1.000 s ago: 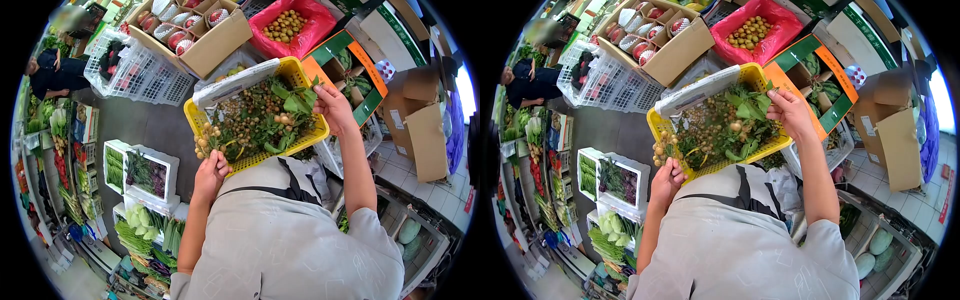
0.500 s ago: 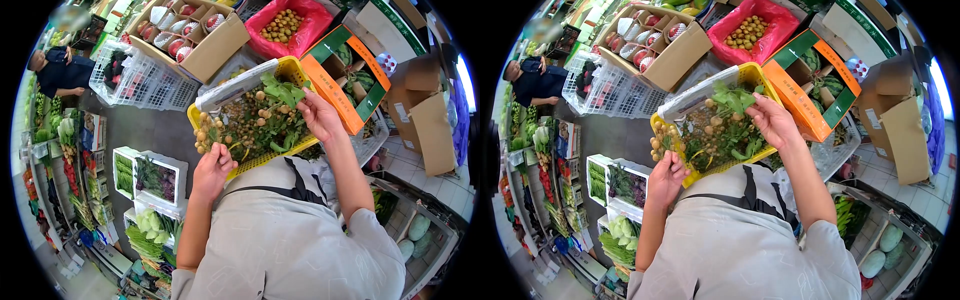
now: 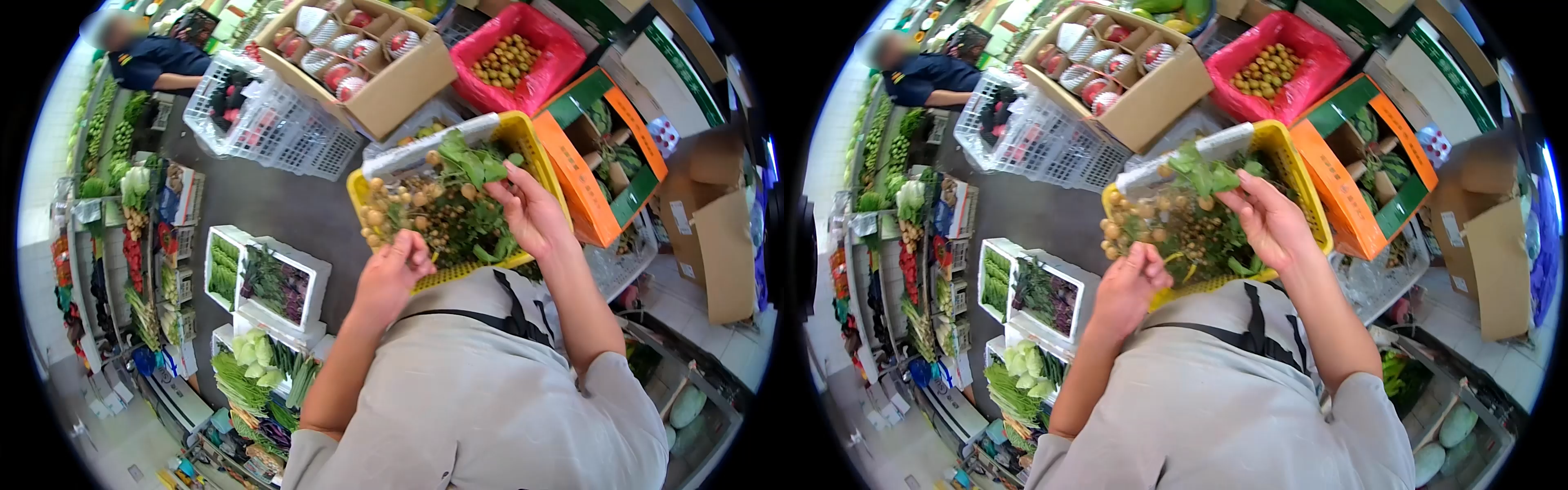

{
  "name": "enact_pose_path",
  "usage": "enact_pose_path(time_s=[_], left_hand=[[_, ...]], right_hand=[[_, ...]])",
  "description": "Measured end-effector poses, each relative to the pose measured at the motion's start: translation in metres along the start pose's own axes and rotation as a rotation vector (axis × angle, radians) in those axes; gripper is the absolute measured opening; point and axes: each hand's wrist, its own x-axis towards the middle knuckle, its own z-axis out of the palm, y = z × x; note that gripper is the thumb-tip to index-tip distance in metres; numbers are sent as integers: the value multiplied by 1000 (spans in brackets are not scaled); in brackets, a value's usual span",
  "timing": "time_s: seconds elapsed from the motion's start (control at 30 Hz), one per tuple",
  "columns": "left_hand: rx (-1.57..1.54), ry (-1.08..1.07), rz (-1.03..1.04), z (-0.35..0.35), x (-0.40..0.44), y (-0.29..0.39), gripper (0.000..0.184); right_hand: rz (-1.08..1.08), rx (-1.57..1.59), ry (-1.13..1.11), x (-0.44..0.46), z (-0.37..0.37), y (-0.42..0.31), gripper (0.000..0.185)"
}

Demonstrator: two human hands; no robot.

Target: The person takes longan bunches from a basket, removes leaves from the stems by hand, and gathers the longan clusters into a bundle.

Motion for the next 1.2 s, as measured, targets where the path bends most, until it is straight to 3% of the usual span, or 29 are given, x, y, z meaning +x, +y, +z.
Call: enact_pose_path(time_s=[0.1, 0.27, 0.4, 0.43, 0.57, 0.63, 0.9, 1.07, 1.2], left_hand=[[-23, 75, -27, -1, 8, -6, 30], [-58, 135, -14, 8, 23, -7, 31], [-140, 127, 77, 5, 29, -4, 29], [-131, 117, 84, 3, 28, -3, 29], [-171, 121, 127, -1, 27, -7, 28], [-84, 132, 150, 3, 25, -4, 33], [78, 138, 197, 2, 22, -9, 29], [41, 155, 240, -6, 23, -16, 33], [24, 169, 241, -12, 23, -24, 27]], right_hand=[[-39, -7, 17, 6, 16, 20, 20], [-56, -325, -17, 10, 47, 68, 13], [-336, -772, -84, 9, 47, 91, 16], [-279, -757, -75, 4, 50, 89, 17], [-432, -871, -79, 6, 43, 95, 18], [-323, -882, -36, 10, 39, 95, 20], [-351, -922, 31, 4, 34, 96, 29], [-488, -1192, 10, -5, 45, 91, 31], [-421, -1342, -90, -8, 43, 85, 28]])
